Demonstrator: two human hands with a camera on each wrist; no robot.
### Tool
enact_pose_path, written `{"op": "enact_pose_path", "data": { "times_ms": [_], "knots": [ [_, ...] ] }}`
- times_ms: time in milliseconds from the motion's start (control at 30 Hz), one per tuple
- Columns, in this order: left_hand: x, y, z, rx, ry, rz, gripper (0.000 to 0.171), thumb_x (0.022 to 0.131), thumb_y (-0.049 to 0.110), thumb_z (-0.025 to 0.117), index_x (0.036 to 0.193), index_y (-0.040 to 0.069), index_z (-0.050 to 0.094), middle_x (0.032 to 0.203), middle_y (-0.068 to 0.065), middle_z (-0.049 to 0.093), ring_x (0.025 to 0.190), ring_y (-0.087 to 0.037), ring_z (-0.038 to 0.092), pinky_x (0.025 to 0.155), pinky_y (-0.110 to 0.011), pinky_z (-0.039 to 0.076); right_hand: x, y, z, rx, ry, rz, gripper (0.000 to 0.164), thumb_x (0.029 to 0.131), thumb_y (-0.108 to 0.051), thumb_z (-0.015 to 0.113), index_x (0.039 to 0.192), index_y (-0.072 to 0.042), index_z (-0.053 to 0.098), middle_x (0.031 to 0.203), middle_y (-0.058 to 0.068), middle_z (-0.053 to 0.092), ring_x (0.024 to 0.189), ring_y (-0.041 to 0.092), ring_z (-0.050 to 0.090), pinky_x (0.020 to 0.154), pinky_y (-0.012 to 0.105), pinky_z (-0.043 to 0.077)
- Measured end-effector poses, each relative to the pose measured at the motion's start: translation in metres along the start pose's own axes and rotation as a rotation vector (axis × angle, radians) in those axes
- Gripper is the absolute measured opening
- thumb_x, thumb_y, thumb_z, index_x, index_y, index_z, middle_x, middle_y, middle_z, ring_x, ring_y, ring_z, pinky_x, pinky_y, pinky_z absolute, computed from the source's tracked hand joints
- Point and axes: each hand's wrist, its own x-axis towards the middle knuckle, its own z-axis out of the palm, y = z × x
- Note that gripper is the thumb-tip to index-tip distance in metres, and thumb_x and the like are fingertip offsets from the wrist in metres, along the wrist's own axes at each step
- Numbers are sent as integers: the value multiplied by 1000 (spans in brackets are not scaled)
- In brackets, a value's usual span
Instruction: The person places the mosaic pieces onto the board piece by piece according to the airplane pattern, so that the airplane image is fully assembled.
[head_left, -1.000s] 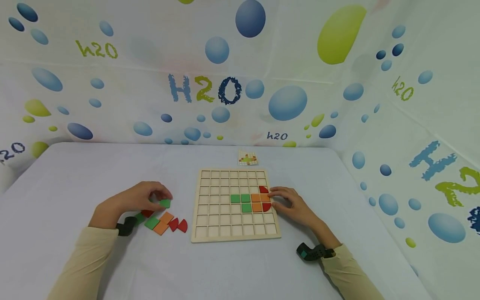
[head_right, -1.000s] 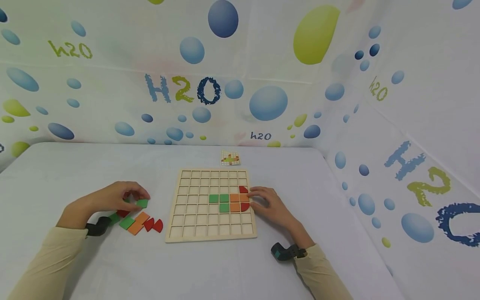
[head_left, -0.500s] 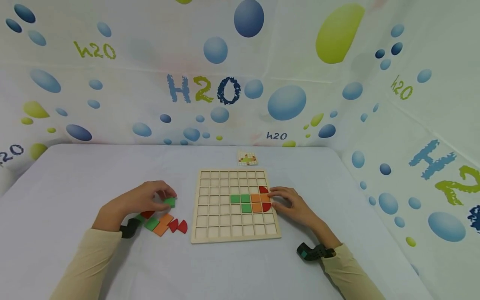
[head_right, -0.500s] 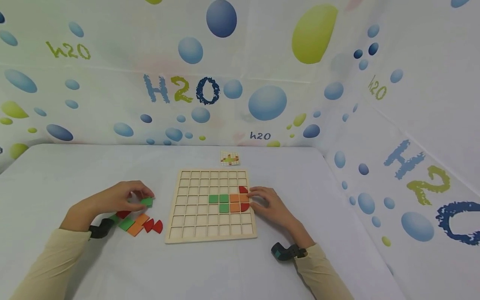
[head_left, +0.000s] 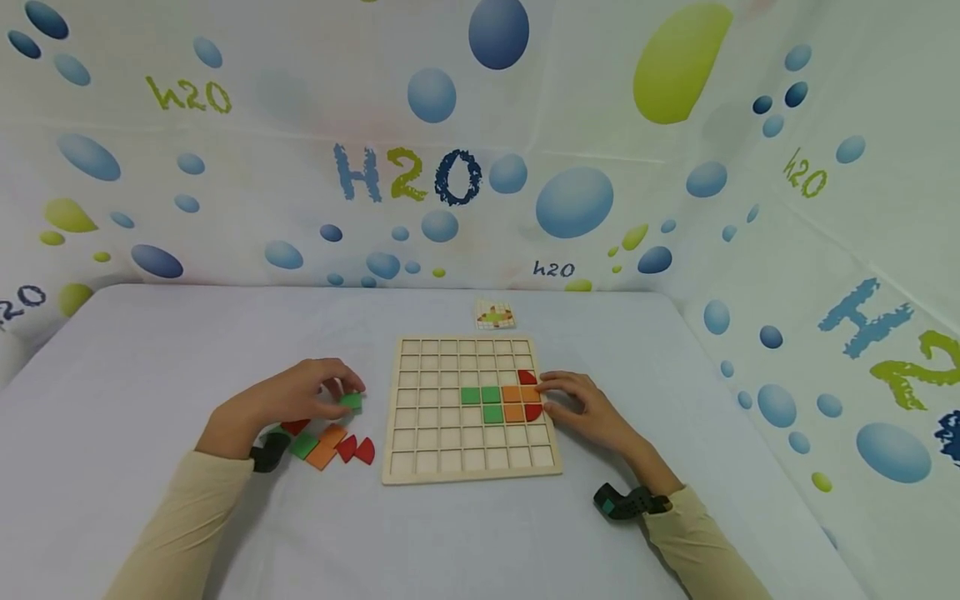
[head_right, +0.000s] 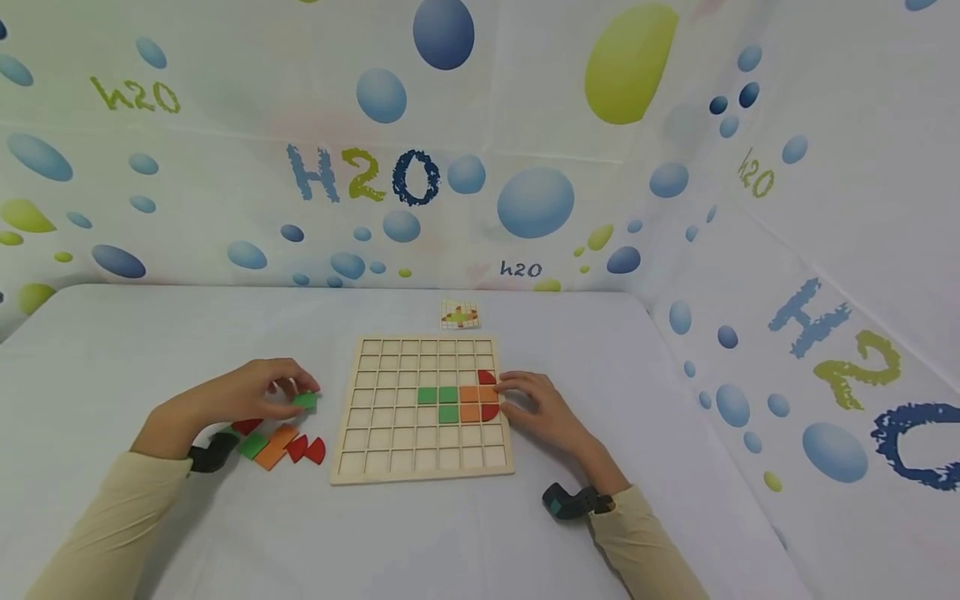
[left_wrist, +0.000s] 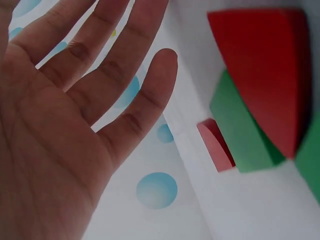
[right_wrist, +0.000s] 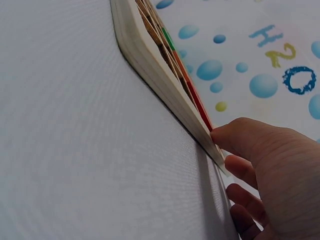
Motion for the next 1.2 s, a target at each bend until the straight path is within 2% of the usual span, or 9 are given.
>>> {"op": "enact_pose_path", "data": {
  "times_ms": [533, 800, 1033, 1200],
  "knots": [
    [16, 16, 3, 33, -19, 70, 28, 83, 10, 74, 109, 4, 67, 102, -3, 65, 90, -18, 61, 83, -42, 50, 0, 2, -1, -4, -2, 8, 31, 91, -10, 67, 122, -10, 66, 137, 12, 55, 129, 34, 43, 103, 56, 35],
    [25, 28, 10, 29, -36, 117, 29, 83, 9, 75, 110, 3, 67, 103, -3, 65, 91, -18, 62, 83, -39, 52, 1, 5, -1, 0, 1, -1, 31, 92, -11, 68, 122, -10, 66, 137, 12, 55, 129, 34, 43, 103, 56, 35],
    [34, 37, 15, 41, -66, 113, 27, 84, 10, 74, 109, 4, 67, 103, -1, 64, 91, -16, 61, 85, -38, 52, 1, 4, -1, -7, 4, -9, 31, 92, -10, 67, 122, -10, 66, 137, 12, 55, 129, 33, 43, 102, 55, 36],
    [41, 40, 21, 30, -91, 146, 26, 84, 11, 74, 108, 5, 68, 104, 1, 64, 89, -12, 62, 85, -33, 52, 0, 2, 0, -4, 0, -5, 31, 92, -11, 67, 123, -10, 66, 137, 12, 55, 129, 34, 43, 102, 56, 36]
  ]
}}
